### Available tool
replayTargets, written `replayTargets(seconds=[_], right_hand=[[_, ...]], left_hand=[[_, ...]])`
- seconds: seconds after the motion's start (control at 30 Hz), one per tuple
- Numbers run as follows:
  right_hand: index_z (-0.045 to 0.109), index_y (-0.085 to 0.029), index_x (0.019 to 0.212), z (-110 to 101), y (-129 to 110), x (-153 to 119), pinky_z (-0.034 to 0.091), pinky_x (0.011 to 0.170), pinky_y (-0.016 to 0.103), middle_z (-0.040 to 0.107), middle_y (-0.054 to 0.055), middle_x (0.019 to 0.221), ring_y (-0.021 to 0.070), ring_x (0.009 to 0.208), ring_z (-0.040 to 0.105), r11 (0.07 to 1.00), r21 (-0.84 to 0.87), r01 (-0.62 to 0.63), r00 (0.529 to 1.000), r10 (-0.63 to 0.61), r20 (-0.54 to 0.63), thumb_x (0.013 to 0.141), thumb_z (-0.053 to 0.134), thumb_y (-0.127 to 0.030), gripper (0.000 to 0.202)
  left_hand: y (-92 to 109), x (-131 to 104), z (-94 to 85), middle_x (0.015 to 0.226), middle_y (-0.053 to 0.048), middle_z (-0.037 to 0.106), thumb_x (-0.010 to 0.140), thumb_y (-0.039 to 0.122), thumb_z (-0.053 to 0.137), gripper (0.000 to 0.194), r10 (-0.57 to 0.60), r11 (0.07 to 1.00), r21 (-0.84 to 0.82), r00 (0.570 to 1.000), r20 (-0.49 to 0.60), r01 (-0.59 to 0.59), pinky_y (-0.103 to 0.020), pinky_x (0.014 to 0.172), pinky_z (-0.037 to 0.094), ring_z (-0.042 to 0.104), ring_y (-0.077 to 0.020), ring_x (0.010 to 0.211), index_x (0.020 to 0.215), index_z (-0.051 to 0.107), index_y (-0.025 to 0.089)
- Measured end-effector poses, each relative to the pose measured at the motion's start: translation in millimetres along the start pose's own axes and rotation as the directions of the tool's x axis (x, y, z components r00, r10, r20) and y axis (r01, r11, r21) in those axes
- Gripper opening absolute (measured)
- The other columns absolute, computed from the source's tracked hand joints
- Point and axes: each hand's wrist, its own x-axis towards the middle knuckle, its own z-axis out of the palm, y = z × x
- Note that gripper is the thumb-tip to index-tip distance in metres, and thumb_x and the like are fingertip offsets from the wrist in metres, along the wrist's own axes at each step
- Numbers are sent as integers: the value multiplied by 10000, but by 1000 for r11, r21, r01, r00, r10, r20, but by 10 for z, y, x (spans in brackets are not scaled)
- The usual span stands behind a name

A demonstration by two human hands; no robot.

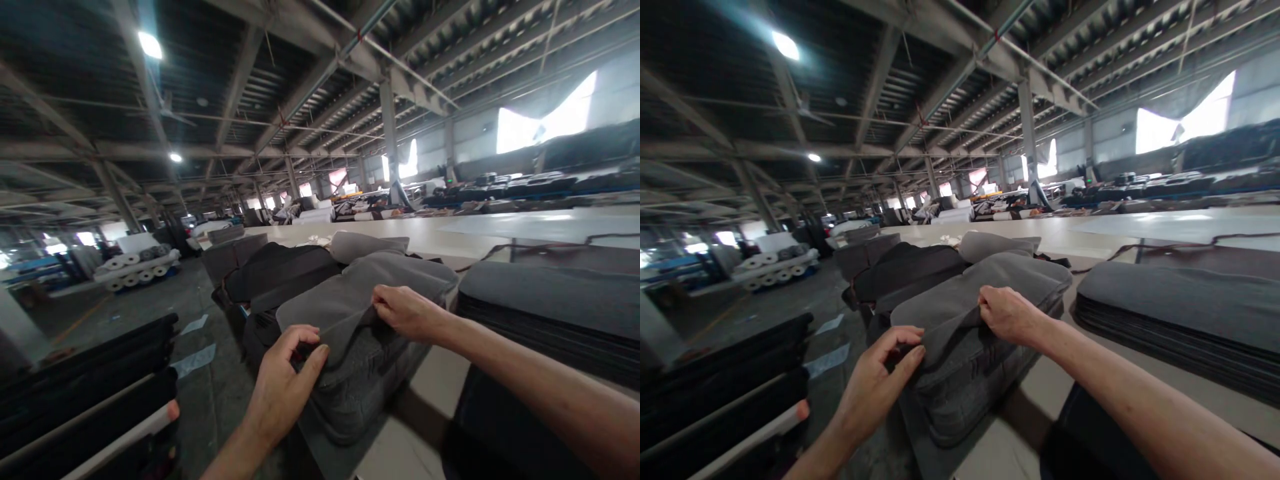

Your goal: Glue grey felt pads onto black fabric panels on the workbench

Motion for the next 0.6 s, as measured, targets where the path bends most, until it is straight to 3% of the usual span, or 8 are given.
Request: replayTargets(seconds=[0.07, 0.13, 0.17, 0.23, 0.33, 0.43, 0.53, 0.6], right_hand=[[497, -190, 823, 35, 34, 62, 270, 643, 288, 552, 15, 722, 170, 682, 487, 999, -5, -47, 997, 46, -64, 937, 477, -92, 152], [466, -197, 816, 51, 82, 106, 281, 660, 291, 565, 30, 745, 184, 714, 515, 996, 2, -89, 989, 88, -122, 958, 452, -98, 174], [452, -201, 807, 49, 102, 112, 289, 667, 293, 572, 38, 757, 192, 731, 530, 994, 8, -107, 983, 107, -150, 966, 440, -100, 189], [442, -208, 826, 35, 123, 86, 313, 677, 293, 587, 46, 780, 204, 758, 556, 991, 23, -133, 968, 134, -213, 993, 402, -119, 193], [456, -209, 961, 18, 96, -36, 368, 709, 293, 607, 33, 818, 210, 781, 593, 993, 40, -110, 945, 117, -307, 1043, 350, -184, 137], [473, -196, 1059, 51, 46, -183, 429, 749, 319, 633, 45, 855, 228, 808, 630, 990, -79, 116, 915, -138, -380, 1039, 322, -188, 153], [505, -182, 1023, 128, 28, -300, 434, 1003, 416, 665, 90, 993, 237, 953, 646, 836, -343, 428, 805, -525, -276, 987, 335, -94, 195], [517, -180, 1007, 183, 35, -372, 325, 1151, 488, 666, 94, 1055, 226, 1023, 636, 714, -450, 536, 739, -655, -158, 986, 353, -74, 197]], left_hand=[[64, -13, -5, 1201, -62, 681, 889, 365, 663, 138, 144, 989, 38, 973, -178, -139, -338, 991, 428, 602, -236, 1144, 945, 690, 242], [147, -9, -18, 1151, -69, 690, 914, 358, 651, 130, 197, 978, -14, 951, -240, -206, -349, 1017, 426, 611, -234, 1125, 914, 698, 237], [188, 4, -21, 1092, -77, 703, 928, 395, 637, 183, 153, 980, -99, 971, -186, -173, -349, 979, 454, 632, -235, 1070, 900, 705, 226], [257, 57, -10, 1027, -114, 716, 934, 524, 601, 354, -37, 941, -334, 998, 54, 53, -346, 844, 515, 665, -254, 971, 934, 713, 189], [315, 214, 50, 1218, -197, 678, 943, 614, 529, 564, -292, 667, -567, 870, 398, 483, -367, 768, 574, 673, -312, 1065, 1213, 627, 128], [352, 443, 120, 1374, -218, 592, 991, 590, 447, 593, -365, 414, -687, 800, 476, 597, -442, 801, 608, 642, -344, 1179, 1400, 464, 160], [389, 679, 165, 1213, -160, 673, 976, 634, 449, 562, -342, 328, -735, 800, 494, 594, -477, 728, 619, 705, -319, 988, 1353, 530, 226], [399, 802, 183, 1046, -98, 718, 947, 634, 523, 505, -385, 305, -746, 793, 472, 592, -461, 708, 621, 713, -260, 811, 1253, 606, 241]])
